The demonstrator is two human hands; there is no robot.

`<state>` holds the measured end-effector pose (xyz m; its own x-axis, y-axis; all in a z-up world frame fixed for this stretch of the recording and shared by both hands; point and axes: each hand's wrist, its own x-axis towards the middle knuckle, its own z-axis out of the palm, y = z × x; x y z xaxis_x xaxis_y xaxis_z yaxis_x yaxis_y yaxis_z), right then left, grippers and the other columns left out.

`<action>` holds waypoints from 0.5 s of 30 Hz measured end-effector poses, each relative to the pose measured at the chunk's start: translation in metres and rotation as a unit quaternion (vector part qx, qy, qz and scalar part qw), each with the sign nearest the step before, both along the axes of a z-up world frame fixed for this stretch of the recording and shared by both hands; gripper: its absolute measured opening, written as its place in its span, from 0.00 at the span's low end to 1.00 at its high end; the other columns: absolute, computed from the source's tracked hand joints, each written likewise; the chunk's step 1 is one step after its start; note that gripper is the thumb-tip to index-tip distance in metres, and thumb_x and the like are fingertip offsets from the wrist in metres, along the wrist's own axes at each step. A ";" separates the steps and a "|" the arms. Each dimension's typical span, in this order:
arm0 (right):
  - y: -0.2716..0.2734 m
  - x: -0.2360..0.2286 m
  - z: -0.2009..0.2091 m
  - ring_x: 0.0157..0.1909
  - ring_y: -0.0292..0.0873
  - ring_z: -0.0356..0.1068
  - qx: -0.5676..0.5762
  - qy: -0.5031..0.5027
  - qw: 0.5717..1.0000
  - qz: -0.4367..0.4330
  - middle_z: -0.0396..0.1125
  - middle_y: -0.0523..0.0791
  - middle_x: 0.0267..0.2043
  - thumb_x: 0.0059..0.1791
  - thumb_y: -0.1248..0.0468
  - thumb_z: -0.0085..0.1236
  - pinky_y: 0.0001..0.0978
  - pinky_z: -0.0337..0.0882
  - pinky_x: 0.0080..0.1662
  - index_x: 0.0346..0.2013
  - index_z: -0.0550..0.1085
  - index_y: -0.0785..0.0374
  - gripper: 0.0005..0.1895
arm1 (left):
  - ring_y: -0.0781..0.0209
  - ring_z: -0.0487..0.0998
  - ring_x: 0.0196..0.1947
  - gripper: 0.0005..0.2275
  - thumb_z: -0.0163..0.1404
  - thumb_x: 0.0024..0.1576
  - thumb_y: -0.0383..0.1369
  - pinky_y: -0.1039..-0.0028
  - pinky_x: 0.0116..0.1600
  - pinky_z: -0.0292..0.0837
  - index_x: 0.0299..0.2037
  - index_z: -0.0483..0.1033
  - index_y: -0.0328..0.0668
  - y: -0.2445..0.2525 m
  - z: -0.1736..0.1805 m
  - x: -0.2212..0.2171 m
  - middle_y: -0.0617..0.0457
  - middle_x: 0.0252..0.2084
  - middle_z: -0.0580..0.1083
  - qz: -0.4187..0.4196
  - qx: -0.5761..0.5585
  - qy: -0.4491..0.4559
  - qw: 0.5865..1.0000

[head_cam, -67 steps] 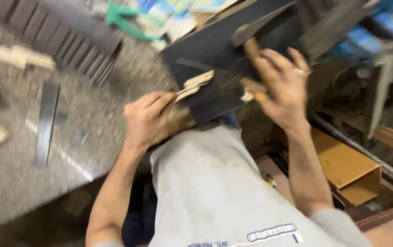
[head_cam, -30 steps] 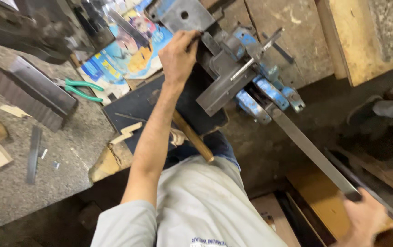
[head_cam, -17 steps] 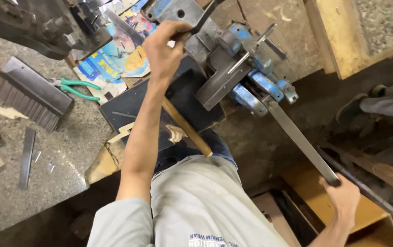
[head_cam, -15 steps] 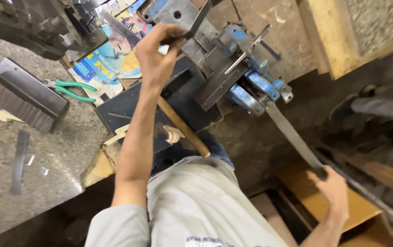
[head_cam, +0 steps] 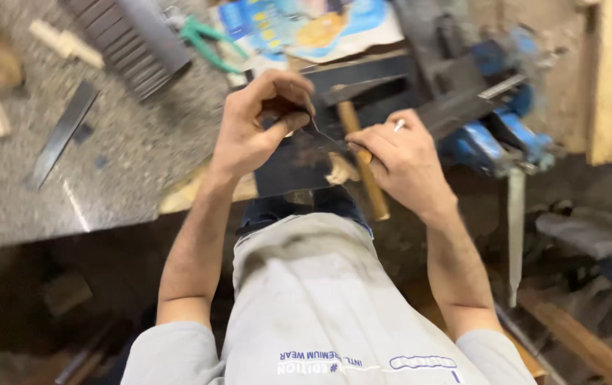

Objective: The person repeatedly hammers small metal pieces into a larger metal assembly using a hammer and a wooden block. They frequently inspect the fit of the pieces and adjust their position on the workbench throughout the process.

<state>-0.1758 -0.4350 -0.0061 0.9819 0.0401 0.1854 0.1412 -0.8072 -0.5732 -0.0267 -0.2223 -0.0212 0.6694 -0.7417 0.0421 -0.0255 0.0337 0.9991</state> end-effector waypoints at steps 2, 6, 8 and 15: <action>0.033 0.014 -0.014 0.44 0.46 0.74 0.036 0.002 0.999 0.011 0.75 0.42 0.43 0.53 0.67 0.65 0.42 0.68 0.50 0.44 0.78 0.60 0.06 | 0.69 0.79 0.45 0.14 0.56 0.60 0.16 0.78 0.52 0.79 0.54 0.73 0.37 0.030 -0.017 0.001 0.55 0.43 0.77 0.070 -0.016 0.110 0.991; 0.100 0.024 -0.035 0.45 0.51 0.73 0.088 0.005 0.995 0.051 0.72 0.47 0.46 0.48 0.64 0.67 0.39 0.71 0.48 0.46 0.77 0.65 0.13 | 0.66 0.79 0.47 0.18 0.58 0.61 0.19 0.76 0.55 0.77 0.60 0.71 0.35 0.094 -0.053 0.001 0.49 0.47 0.77 0.119 -0.032 0.163 0.979; 0.132 0.030 -0.047 0.43 0.49 0.74 0.096 0.018 0.995 0.019 0.73 0.47 0.45 0.49 0.65 0.67 0.37 0.72 0.45 0.43 0.77 0.65 0.10 | 0.66 0.79 0.47 0.23 0.59 0.60 0.21 0.76 0.55 0.78 0.65 0.66 0.36 0.116 -0.067 0.000 0.48 0.51 0.79 0.169 -0.045 0.185 0.967; 0.185 0.052 -0.065 0.48 0.50 0.72 -0.062 0.051 0.996 0.043 0.70 0.47 0.51 0.48 0.65 0.66 0.41 0.71 0.48 0.50 0.78 0.63 0.16 | 0.59 0.80 0.55 0.28 0.54 0.61 0.23 0.72 0.59 0.78 0.71 0.57 0.33 0.141 -0.104 -0.030 0.42 0.57 0.76 0.188 -0.061 0.340 0.920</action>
